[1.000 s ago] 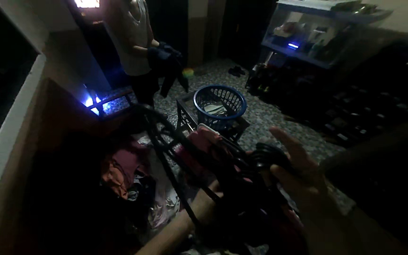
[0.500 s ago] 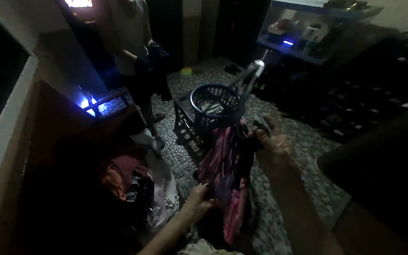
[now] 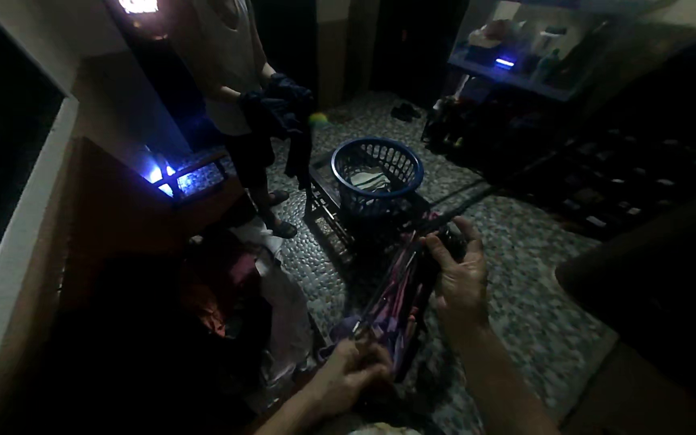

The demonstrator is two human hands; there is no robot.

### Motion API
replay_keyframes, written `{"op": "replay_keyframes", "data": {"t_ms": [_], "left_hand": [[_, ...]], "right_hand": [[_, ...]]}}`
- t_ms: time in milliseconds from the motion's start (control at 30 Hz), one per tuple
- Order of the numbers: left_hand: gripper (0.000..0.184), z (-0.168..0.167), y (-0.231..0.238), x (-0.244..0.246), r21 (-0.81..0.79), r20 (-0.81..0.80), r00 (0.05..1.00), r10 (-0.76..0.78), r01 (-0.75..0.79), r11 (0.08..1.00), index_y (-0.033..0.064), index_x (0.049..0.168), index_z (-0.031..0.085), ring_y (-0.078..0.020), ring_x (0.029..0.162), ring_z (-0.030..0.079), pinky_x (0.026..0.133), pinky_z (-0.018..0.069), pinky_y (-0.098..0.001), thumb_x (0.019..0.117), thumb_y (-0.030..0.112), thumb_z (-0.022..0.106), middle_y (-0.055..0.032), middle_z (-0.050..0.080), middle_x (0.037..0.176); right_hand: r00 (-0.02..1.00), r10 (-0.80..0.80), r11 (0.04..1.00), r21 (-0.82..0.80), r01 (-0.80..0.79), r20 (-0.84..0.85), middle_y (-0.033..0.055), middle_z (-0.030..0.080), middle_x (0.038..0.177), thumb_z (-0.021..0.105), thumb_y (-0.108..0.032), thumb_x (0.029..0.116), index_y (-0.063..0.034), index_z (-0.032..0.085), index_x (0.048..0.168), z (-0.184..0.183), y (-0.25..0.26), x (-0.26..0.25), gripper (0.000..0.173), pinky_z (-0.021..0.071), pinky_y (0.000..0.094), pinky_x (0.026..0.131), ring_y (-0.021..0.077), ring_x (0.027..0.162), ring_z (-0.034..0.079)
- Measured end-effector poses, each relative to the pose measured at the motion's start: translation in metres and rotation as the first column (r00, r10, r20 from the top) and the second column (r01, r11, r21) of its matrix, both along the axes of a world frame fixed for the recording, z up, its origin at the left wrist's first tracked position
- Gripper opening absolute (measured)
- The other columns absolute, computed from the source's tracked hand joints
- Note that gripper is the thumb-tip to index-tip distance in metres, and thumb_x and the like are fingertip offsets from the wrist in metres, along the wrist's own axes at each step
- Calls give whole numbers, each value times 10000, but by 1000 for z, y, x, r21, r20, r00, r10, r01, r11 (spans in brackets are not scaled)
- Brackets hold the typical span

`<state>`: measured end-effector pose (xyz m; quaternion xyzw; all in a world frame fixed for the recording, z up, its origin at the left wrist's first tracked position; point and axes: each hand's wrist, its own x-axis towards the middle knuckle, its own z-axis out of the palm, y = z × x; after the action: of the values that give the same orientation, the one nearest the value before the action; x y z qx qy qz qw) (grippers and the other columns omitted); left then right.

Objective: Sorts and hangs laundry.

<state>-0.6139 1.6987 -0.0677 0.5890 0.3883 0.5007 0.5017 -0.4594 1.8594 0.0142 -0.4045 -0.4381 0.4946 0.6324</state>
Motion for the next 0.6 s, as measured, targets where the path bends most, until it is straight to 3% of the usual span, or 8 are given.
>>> {"op": "replay_keyframes", "data": {"t_ms": [33, 67, 133, 233, 333, 400, 533, 600], "left_hand": [[164, -4, -3, -10, 63, -108, 990, -92, 99, 993, -5, 1041, 679, -94, 1049, 607, 1030, 450, -301, 1015, 129, 589, -84, 671, 1070], [181, -9, -5, -23, 97, -188, 974, -129, 149, 984, -10, 1028, 665, -144, 1087, 586, 1025, 454, -322, 1025, 149, 578, -124, 642, 1100], [195, -22, -12, -52, 31, -218, 970, -104, 113, 993, -22, 1035, 643, -139, 1080, 596, 978, 495, -299, 1037, 148, 547, -125, 626, 1124], [211, -41, -22, -94, -203, -130, 951, 282, -303, 931, 4, 1133, 639, -76, 941, 645, 866, 557, -283, 1039, 145, 513, -36, 670, 1049], [237, -36, -1, -132, -253, -127, 780, 612, -622, 741, -12, 1191, 596, -102, 852, 663, 782, 578, -310, 1045, 154, 511, -57, 683, 980], [252, -3, 18, -150, -133, -147, 698, 700, -716, 686, -54, 1223, 567, -99, 884, 669, 803, 582, -297, 1050, 113, 491, -85, 685, 1019], [256, 108, 39, -184, 258, -50, 516, 855, -821, 510, -79, 1256, 515, -70, 1007, 626, 914, 537, -270, 1036, 40, 463, -84, 644, 1118], [253, 145, 30, -209, 467, 27, 499, 866, -772, 431, 16, 1281, 516, -6, 1040, 619, 941, 535, -233, 1042, 92, 482, 37, 641, 1138]], "right_hand": [[1000, -14, 999, -31, 14, -1, 98, 675, 1123, 705, 28, 901, -68, 444, 1467, 0, 3, 3, 631, 624, 311, 797, 151, 926, 713], [1000, -28, 998, -60, 27, -11, 102, 675, 1117, 688, 24, 917, -54, 436, 1466, 2, 6, 7, 609, 625, 305, 778, 150, 904, 714], [997, -60, 995, -86, 57, -38, 78, 673, 1056, 630, 6, 965, -27, 418, 1449, 8, 15, 19, 530, 615, 284, 746, 119, 851, 700], [993, -103, 991, -93, 97, -56, 22, 666, 942, 557, -36, 1020, -19, 405, 1426, 16, 30, 35, 434, 605, 244, 705, 68, 768, 684], [998, -38, 996, -84, 42, 48, -5, 628, 892, 511, -44, 1024, -18, 389, 1458, 19, 34, 39, 452, 572, 207, 665, 43, 710, 646], [995, 50, 995, -85, -42, 90, -7, 631, 863, 508, -47, 1001, -31, 410, 1456, 14, 33, 37, 466, 568, 208, 625, 45, 667, 635], [962, 205, 979, -58, -198, 180, -26, 625, 887, 511, -80, 896, -46, 436, 1456, 11, 33, 35, 566, 540, 185, 590, 19, 619, 594], [954, 252, 968, -57, -246, 161, -55, 603, 801, 514, -49, 841, -50, 437, 1436, 8, 37, 37, 600, 527, 170, 578, 3, 577, 568]]}}
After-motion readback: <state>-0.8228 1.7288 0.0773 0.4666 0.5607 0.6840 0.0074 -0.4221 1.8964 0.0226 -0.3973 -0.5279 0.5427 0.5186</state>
